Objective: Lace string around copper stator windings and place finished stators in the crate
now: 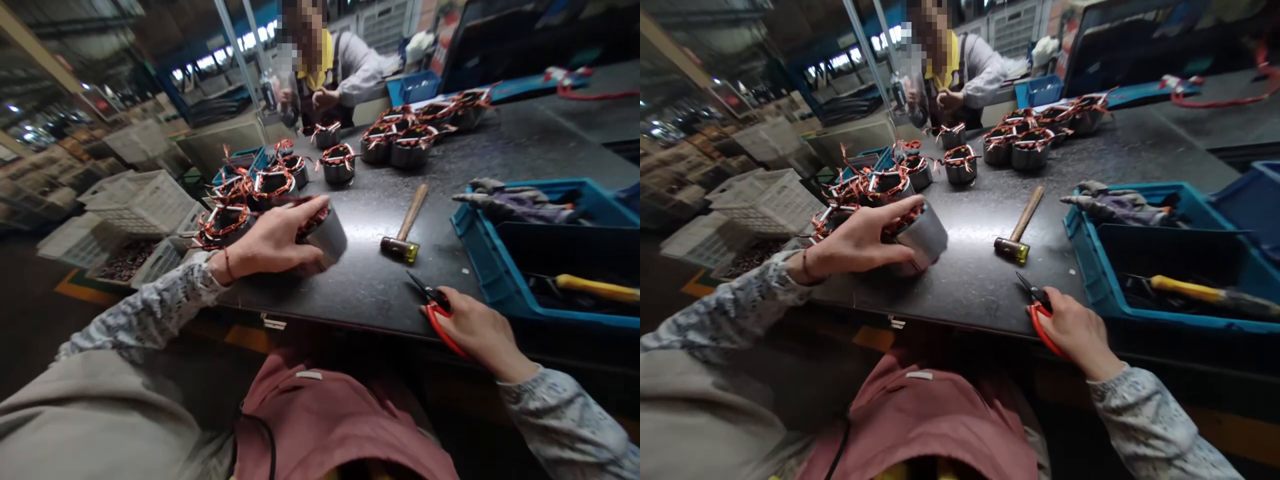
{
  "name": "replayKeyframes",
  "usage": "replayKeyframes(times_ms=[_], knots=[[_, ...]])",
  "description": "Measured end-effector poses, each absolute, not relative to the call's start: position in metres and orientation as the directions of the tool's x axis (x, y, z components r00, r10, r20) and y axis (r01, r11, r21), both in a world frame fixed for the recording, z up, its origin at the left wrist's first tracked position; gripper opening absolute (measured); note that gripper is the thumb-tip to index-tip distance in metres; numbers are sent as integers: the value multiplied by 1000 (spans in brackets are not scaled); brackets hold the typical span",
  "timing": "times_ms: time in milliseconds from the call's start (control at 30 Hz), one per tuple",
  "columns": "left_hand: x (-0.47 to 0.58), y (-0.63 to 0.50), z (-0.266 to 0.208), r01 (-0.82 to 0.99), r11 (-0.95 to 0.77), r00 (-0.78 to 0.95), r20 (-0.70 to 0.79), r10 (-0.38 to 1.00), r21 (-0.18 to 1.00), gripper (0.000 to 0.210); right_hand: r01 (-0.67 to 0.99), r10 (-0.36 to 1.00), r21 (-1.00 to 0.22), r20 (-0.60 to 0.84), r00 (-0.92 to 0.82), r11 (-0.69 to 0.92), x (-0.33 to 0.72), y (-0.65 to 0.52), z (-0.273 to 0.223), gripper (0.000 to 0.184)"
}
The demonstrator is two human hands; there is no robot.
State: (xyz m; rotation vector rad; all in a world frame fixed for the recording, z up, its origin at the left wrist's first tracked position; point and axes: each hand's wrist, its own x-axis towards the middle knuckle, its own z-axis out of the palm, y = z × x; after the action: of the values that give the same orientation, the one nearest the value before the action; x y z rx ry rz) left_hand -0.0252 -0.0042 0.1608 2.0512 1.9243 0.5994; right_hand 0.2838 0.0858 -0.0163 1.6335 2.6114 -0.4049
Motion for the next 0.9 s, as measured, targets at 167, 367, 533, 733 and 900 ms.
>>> replayKeyframes(times_ms=[167, 367, 533, 733, 900], knots=[[-71, 3, 135, 988, 109, -108, 16, 994, -109, 79, 898, 884, -187, -184, -430, 398, 284, 86, -19, 44], [-91, 2, 118, 970, 67, -73, -20, 997, -234, 72, 866, 860, -129, -118, -496, 482, 277, 99, -13, 40], [-47, -26, 80, 933, -283, 358, 521, 775, -221, 36, 892, 899, 140, -158, -408, 429, 256, 103, 10, 29], [-16, 10, -22, 867, -498, 427, 461, 778, 36, 29, 727, 726, 72, 50, -686, 682, 171, 150, 48, 27], [-29, 41, -56, 828, -492, 331, 472, 817, 270, 25, 596, 578, 9, 233, -782, 803, 34, 278, 68, 37]])
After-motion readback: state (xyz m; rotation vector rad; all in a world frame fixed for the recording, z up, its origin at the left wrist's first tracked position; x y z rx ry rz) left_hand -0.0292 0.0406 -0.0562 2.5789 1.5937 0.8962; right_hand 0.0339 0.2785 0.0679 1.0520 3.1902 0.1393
